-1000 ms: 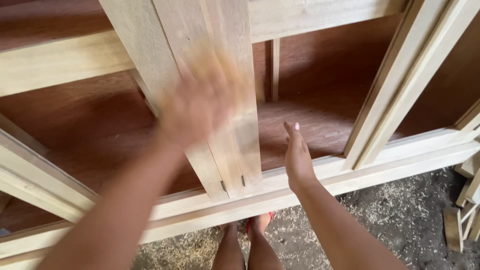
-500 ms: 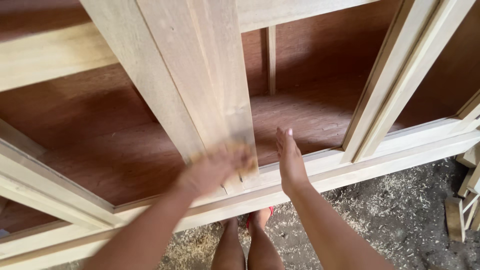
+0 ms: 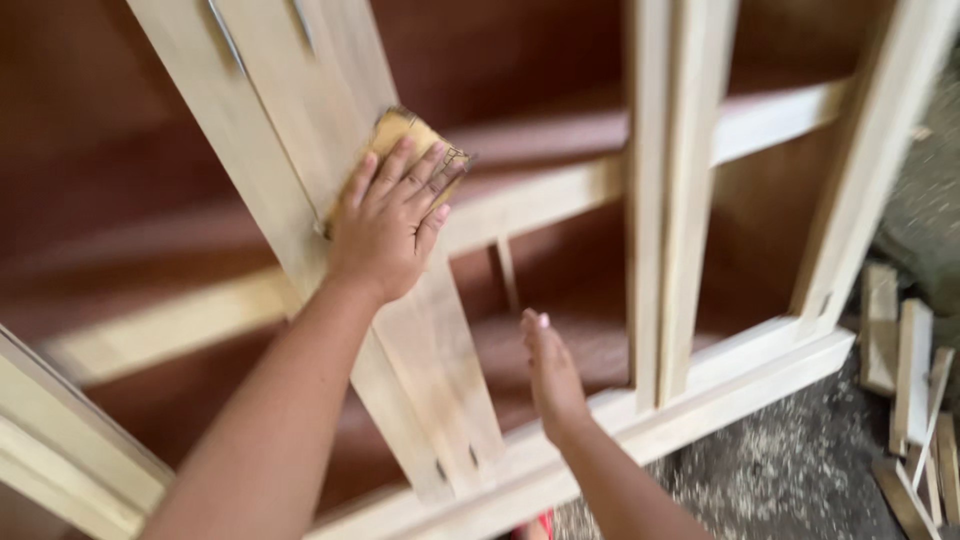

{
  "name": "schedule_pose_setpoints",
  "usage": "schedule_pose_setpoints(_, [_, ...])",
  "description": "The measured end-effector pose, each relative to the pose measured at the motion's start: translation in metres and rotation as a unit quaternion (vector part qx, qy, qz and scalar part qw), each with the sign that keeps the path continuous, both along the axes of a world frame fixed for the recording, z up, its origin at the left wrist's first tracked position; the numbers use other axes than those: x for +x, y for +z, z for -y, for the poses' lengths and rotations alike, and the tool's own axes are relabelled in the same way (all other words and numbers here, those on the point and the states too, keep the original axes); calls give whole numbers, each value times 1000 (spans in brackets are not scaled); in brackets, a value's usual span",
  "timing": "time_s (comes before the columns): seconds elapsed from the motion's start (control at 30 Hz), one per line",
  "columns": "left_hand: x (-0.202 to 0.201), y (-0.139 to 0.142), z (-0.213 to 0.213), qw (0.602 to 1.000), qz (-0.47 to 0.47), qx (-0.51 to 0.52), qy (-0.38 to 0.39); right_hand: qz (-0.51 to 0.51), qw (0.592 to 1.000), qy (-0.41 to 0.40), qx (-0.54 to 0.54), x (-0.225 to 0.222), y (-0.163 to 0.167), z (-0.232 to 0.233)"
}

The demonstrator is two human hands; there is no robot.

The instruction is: The person sands the wooden frame and center panel of an unfinished cabinet using a folded piece of sandpaper held by hand. They work the sandpaper along the vertical edges and rails of the cabinet front, moving between different sections and steadying the frame with the other hand.

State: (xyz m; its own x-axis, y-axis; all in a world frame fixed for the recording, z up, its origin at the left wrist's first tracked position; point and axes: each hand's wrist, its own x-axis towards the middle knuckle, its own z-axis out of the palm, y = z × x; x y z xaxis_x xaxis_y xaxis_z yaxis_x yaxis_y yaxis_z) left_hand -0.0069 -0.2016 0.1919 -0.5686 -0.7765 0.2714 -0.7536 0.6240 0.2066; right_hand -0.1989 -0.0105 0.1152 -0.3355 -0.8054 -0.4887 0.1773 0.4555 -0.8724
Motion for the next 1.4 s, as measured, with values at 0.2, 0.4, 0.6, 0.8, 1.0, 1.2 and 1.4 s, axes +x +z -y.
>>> schedule_pose_setpoints(0.2, [-35,80,-22,734,-593,326,-66,19,990,17,-137,22,124,54])
schedule_pose_setpoints(0.4, [-49,119,-53,303,-741,599,28,-69,960,57,-264,22,197,99])
schedule_pose_setpoints(0.6, [-92,146,6,472,-735,485,55,-108,973,16,-204,-54,209,127])
schedule_pose_setpoints(0.8, [-202,183,78,715,-623,258,183,-202,968,-7,-147,-172,229,193])
schedule_pose_setpoints(1.0, [-325,166,146,898,-290,-233,234,-193,946,48,-256,-263,207,273])
schedule_pose_setpoints(1.2, [-335,46,108,877,-391,-150,235,-160,959,92,-215,-290,213,370])
schedule_pose_setpoints(1.4, [-334,66,130,851,-367,41,374,-246,945,74,-203,-257,225,405])
